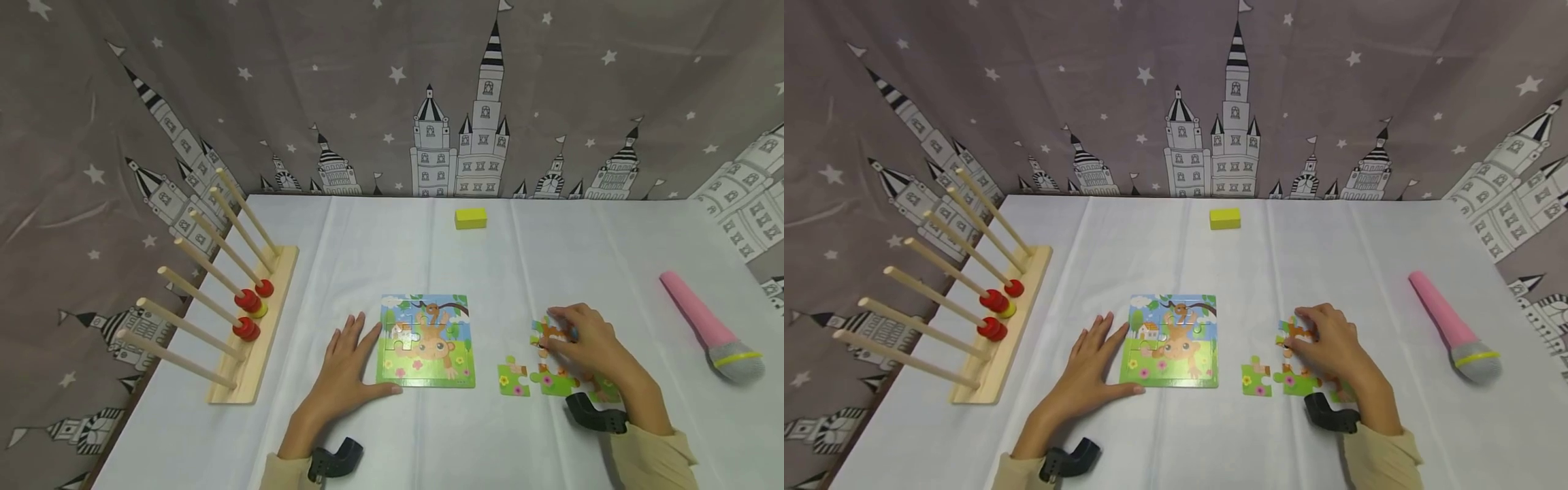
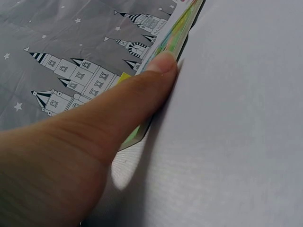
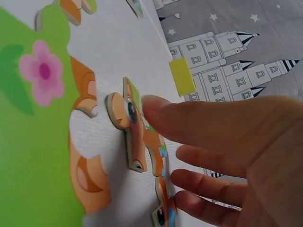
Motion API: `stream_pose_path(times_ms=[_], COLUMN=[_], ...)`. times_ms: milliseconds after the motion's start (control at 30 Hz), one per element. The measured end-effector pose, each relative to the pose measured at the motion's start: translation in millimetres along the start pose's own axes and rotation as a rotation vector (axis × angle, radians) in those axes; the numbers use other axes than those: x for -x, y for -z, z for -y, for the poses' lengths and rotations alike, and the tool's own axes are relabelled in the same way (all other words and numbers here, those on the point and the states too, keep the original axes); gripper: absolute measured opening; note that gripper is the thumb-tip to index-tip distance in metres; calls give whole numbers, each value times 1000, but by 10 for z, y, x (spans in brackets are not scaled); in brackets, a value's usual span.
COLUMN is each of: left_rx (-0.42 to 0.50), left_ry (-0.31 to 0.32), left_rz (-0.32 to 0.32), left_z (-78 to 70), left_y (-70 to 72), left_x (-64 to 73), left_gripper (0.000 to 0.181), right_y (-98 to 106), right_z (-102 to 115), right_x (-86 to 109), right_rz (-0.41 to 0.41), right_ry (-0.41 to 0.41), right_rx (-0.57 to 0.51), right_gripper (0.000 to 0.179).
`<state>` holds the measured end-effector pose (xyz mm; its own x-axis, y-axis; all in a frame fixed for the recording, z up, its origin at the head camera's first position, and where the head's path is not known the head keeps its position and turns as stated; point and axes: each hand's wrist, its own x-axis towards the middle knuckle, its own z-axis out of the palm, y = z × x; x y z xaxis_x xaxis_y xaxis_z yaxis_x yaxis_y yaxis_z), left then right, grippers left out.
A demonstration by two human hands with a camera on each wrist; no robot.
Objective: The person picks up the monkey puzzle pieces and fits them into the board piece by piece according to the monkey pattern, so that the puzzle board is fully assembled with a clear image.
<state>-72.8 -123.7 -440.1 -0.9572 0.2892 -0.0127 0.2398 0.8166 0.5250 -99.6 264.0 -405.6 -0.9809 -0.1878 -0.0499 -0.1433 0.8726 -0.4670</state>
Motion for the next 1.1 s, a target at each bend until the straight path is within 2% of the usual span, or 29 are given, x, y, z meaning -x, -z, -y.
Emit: stream_pose_path(times_ms=[167, 600, 767, 1100], left_rx=[-7, -1, 13, -21], left_ry=[1, 11, 7, 15], left_rz=[-1, 6, 10, 5], left_z=[4, -29, -47, -22], left_y=[-6, 9, -3, 7], left_x=[2, -3, -18, -2], left_gripper=[102, 102, 102, 102], right_y=[12, 26, 45, 2], right_z=[16, 28, 13, 46], right_x=[0, -3, -10, -13], right_rz=[48, 78, 62, 3], right_ry=[-19, -34, -43, -24], right_rx=[-11, -30, -26, -84], right_gripper=[59, 61, 61, 59])
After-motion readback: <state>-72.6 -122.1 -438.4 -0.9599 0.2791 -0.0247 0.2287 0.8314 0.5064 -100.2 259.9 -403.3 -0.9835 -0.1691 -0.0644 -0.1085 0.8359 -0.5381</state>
